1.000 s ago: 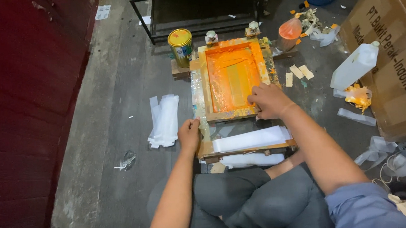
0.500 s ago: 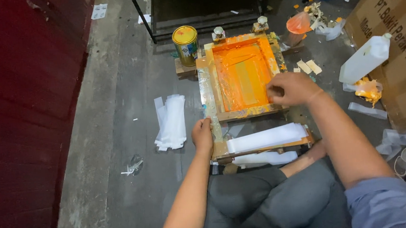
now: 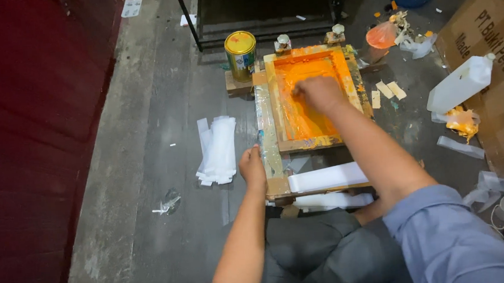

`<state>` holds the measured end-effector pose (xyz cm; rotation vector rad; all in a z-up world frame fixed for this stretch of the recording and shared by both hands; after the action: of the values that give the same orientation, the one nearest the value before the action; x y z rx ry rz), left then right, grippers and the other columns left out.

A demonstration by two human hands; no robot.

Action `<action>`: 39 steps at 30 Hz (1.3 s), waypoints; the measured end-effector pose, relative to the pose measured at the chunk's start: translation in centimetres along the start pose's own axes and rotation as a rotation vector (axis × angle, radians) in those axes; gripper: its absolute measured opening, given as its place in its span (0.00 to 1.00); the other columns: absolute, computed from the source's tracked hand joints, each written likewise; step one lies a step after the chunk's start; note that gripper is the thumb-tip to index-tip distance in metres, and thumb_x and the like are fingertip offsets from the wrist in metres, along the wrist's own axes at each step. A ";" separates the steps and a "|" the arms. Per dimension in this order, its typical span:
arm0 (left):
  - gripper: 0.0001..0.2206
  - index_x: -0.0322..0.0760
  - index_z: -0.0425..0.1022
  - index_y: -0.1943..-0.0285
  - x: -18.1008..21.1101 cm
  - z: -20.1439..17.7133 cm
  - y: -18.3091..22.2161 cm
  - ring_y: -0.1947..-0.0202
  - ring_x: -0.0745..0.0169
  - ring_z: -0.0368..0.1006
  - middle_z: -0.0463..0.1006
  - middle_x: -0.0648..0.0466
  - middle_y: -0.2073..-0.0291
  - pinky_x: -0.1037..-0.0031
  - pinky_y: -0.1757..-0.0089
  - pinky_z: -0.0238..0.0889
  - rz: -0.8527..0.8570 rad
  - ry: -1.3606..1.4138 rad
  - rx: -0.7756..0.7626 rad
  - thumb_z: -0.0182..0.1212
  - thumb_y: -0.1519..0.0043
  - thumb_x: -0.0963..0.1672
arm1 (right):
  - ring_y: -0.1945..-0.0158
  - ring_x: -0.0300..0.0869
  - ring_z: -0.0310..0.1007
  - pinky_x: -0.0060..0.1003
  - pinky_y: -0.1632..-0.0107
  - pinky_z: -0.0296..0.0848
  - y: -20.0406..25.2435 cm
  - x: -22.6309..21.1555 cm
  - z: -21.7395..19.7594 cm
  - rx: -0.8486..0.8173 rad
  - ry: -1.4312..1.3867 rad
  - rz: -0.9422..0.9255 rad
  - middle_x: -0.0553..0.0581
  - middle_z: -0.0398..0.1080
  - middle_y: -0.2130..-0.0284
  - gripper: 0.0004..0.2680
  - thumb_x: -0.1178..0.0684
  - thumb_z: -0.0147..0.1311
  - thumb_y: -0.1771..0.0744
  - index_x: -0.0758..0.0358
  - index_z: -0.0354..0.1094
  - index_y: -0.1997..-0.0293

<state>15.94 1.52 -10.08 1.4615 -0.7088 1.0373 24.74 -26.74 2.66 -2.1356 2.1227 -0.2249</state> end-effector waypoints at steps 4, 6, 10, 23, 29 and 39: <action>0.10 0.40 0.73 0.70 -1.0 0.1 -0.6 0.69 0.66 0.63 0.66 0.57 0.77 0.77 0.66 0.56 -0.006 0.055 -0.001 0.59 0.39 0.47 | 0.51 0.42 0.77 0.43 0.49 0.74 1.0 -0.1 1.5 -0.111 0.046 0.031 0.41 0.76 0.60 0.08 0.44 0.55 0.32 0.35 0.72 0.49; 0.09 0.41 0.75 0.71 -2.1 0.3 -1.6 0.72 0.67 0.64 0.68 0.58 0.79 0.77 0.69 0.58 -0.035 0.047 0.005 0.61 0.41 0.47 | 0.52 0.45 0.78 0.44 0.49 0.75 2.1 -0.7 0.6 -0.130 0.051 -0.008 0.46 0.76 0.60 0.07 0.46 0.54 0.32 0.38 0.73 0.49; 0.09 0.41 0.74 0.71 -1.8 0.1 -1.2 0.73 0.66 0.66 0.68 0.56 0.79 0.76 0.69 0.59 -0.025 0.033 -0.005 0.62 0.42 0.48 | 0.52 0.43 0.79 0.44 0.48 0.75 5.0 -1.6 -2.2 -0.248 0.021 -0.014 0.44 0.78 0.60 0.08 0.48 0.55 0.33 0.39 0.73 0.49; 0.09 0.42 0.73 0.72 -2.7 0.1 -2.4 0.71 0.63 0.67 0.70 0.55 0.77 0.73 0.68 0.60 0.002 -0.066 0.018 0.63 0.45 0.48 | 0.44 0.51 0.76 0.51 0.39 0.70 7.3 -3.1 -6.4 -0.489 -0.167 0.008 0.53 0.79 0.54 0.11 0.43 0.53 0.31 0.48 0.73 0.44; 0.08 0.42 0.74 0.72 -2.8 0.5 -2.4 0.71 0.64 0.67 0.72 0.55 0.77 0.74 0.68 0.61 -0.024 -0.057 -0.001 0.62 0.45 0.48 | 0.51 0.47 0.78 0.46 0.49 0.73 0.9 -0.3 -4.8 -0.134 -0.069 -0.010 0.47 0.77 0.62 0.04 0.48 0.54 0.31 0.46 0.73 0.53; 0.07 0.41 0.72 0.73 -1.2 0.7 -0.9 0.70 0.64 0.64 0.69 0.55 0.77 0.74 0.68 0.58 -0.019 -0.055 -0.012 0.61 0.45 0.46 | 0.56 0.46 0.75 0.42 0.55 0.70 2.1 0.4 1.1 -0.037 0.130 -0.006 0.44 0.68 0.65 0.03 0.48 0.57 0.36 0.43 0.68 0.62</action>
<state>16.31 0.80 -11.55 1.4883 -0.7375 0.9802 22.92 -27.22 1.23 -2.2045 2.2071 -0.3360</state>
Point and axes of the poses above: each hand's wrist, its own y-axis away from the middle knuckle, its own z-axis out of the palm, x = y × z, the point moved 10 cm from there along -y, towards the middle knuckle
